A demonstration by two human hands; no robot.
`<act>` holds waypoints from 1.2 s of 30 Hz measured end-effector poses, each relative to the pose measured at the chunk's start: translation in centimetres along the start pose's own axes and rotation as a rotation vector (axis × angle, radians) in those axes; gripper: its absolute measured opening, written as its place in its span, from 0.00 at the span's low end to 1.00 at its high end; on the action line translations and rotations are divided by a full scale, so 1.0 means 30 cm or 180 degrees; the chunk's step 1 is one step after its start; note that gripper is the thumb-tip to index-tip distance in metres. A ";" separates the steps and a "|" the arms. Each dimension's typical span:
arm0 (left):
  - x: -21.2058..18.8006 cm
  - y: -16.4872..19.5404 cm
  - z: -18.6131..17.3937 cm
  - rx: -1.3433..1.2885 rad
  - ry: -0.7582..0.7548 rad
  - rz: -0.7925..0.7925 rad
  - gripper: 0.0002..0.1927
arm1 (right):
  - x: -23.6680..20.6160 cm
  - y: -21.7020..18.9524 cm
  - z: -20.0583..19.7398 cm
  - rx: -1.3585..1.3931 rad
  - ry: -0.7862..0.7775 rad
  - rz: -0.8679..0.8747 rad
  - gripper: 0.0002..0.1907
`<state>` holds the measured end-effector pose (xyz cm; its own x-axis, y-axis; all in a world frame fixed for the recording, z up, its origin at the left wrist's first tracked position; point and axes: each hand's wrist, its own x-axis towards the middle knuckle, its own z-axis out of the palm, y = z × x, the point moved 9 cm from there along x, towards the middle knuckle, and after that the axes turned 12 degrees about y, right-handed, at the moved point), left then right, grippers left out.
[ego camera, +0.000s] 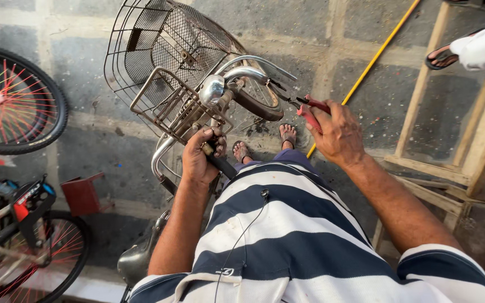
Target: The person uses pliers to adjust a component on the bicycle's handlebar area. They repeatedly grip and reposition the pliers on the handlebar stem while holding the handlebar with the other hand.
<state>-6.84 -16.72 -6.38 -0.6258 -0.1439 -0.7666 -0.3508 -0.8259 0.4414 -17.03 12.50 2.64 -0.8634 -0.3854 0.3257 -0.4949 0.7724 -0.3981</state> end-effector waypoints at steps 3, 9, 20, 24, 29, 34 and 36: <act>-0.010 -0.012 -0.002 -0.0083 0.0058 0.0019 0.10 | 0.024 0.009 -0.012 -0.0132 -0.0042 -0.0108 0.23; -0.021 -0.019 0.007 -0.0122 0.0062 0.0191 0.10 | 0.063 0.013 -0.035 -0.0217 0.0022 -0.0290 0.18; -0.033 -0.024 0.011 -0.0212 0.0093 0.0201 0.10 | -0.019 0.074 0.133 0.1682 -0.0699 0.0103 0.17; -0.024 -0.023 0.012 -0.0189 0.0126 0.0164 0.10 | -0.057 0.074 0.204 0.2829 -0.1575 0.0774 0.13; -0.025 -0.023 0.014 -0.0104 0.0237 0.0060 0.11 | 0.048 0.132 0.076 -0.0797 -0.0513 -0.0432 0.07; -0.038 -0.003 0.042 0.0001 0.0189 0.0182 0.11 | -0.018 0.148 0.152 0.0923 -0.1510 0.0761 0.15; -0.043 -0.005 0.050 -0.0024 0.0182 0.0183 0.11 | -0.097 0.127 0.212 0.2424 -0.2276 0.1774 0.11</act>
<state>-7.02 -15.61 -4.75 -0.6040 -0.2218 -0.7655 -0.3101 -0.8194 0.4821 -17.02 13.37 -5.27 -0.7177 -0.4722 -0.5118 0.2450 0.5167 -0.8203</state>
